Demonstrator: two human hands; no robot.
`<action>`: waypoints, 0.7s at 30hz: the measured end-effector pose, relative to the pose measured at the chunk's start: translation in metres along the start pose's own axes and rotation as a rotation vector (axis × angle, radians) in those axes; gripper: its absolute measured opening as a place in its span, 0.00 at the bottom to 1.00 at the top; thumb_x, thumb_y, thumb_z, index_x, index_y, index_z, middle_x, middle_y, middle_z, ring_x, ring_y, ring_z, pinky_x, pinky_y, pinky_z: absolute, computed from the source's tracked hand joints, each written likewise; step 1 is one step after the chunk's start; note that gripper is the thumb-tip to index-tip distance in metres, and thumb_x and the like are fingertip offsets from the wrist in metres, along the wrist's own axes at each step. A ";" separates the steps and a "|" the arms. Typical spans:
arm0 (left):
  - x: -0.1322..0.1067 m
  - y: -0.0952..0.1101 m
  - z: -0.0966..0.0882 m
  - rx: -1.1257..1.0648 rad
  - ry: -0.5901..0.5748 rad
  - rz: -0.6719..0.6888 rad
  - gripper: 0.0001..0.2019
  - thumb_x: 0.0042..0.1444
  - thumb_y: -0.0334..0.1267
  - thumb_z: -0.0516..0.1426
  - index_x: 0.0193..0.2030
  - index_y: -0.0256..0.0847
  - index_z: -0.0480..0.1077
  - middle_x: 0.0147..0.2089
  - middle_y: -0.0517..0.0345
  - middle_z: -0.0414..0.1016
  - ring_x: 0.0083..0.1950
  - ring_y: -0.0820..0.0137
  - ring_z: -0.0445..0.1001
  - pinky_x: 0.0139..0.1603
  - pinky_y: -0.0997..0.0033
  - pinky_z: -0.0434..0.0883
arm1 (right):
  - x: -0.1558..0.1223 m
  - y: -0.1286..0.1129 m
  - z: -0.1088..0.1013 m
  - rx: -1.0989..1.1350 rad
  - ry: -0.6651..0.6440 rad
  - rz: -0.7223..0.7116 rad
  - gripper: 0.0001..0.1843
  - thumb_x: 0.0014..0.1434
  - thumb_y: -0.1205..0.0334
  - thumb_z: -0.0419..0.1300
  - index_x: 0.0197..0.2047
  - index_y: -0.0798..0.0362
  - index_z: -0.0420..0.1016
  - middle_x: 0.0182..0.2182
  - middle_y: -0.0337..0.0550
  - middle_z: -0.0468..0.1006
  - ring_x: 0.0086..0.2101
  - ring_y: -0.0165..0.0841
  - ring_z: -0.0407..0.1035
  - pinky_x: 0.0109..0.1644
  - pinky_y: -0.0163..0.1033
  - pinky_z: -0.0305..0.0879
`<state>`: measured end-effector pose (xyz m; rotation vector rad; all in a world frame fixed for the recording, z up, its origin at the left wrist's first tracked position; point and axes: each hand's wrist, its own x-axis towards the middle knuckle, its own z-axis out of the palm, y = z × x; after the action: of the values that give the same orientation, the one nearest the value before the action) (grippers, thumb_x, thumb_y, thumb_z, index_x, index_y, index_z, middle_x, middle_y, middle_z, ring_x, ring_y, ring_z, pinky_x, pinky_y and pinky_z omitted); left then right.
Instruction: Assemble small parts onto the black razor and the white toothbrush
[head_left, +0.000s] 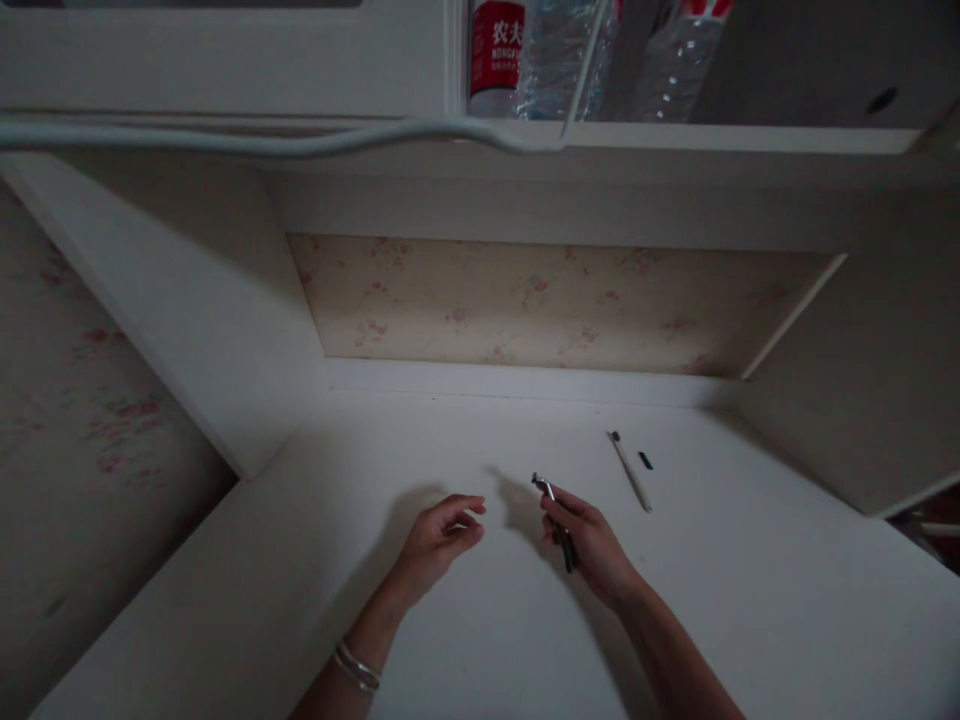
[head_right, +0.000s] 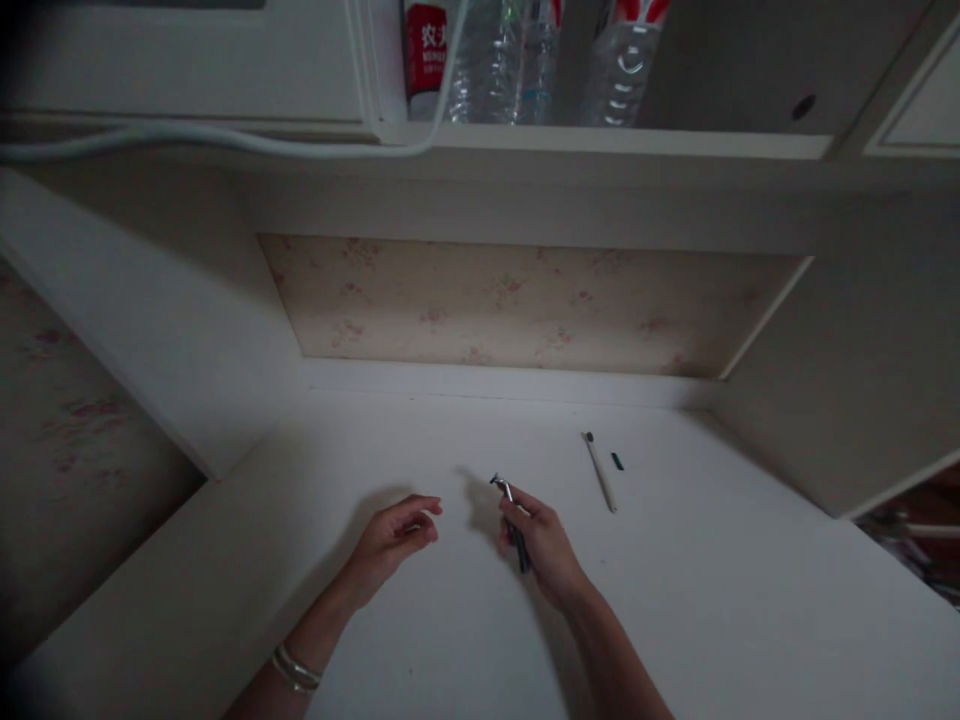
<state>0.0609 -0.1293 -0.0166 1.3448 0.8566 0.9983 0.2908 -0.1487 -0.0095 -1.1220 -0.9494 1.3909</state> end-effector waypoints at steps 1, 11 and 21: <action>0.000 -0.001 0.000 0.001 -0.009 -0.005 0.18 0.49 0.41 0.63 0.47 0.40 0.73 0.46 0.50 0.72 0.38 0.71 0.69 0.38 0.75 0.67 | 0.005 -0.003 -0.013 -0.088 0.041 -0.042 0.18 0.53 0.52 0.64 0.42 0.57 0.75 0.23 0.37 0.71 0.24 0.27 0.66 0.31 0.33 0.66; 0.001 -0.007 0.003 0.091 -0.116 -0.001 0.16 0.52 0.43 0.60 0.47 0.40 0.74 0.43 0.51 0.73 0.36 0.72 0.68 0.37 0.74 0.66 | 0.056 -0.016 -0.099 -0.670 0.396 -0.126 0.23 0.61 0.50 0.50 0.51 0.59 0.66 0.42 0.53 0.77 0.36 0.36 0.74 0.39 0.38 0.68; 0.005 -0.015 0.003 0.128 -0.151 -0.025 0.17 0.52 0.44 0.60 0.47 0.39 0.73 0.41 0.51 0.73 0.36 0.71 0.68 0.37 0.73 0.66 | 0.104 -0.014 -0.116 -1.243 0.488 0.077 0.13 0.64 0.57 0.53 0.42 0.57 0.73 0.41 0.46 0.75 0.42 0.36 0.70 0.48 0.47 0.65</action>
<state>0.0669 -0.1255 -0.0315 1.4942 0.8313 0.8222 0.4073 -0.0475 -0.0369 -2.2757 -1.4175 0.3902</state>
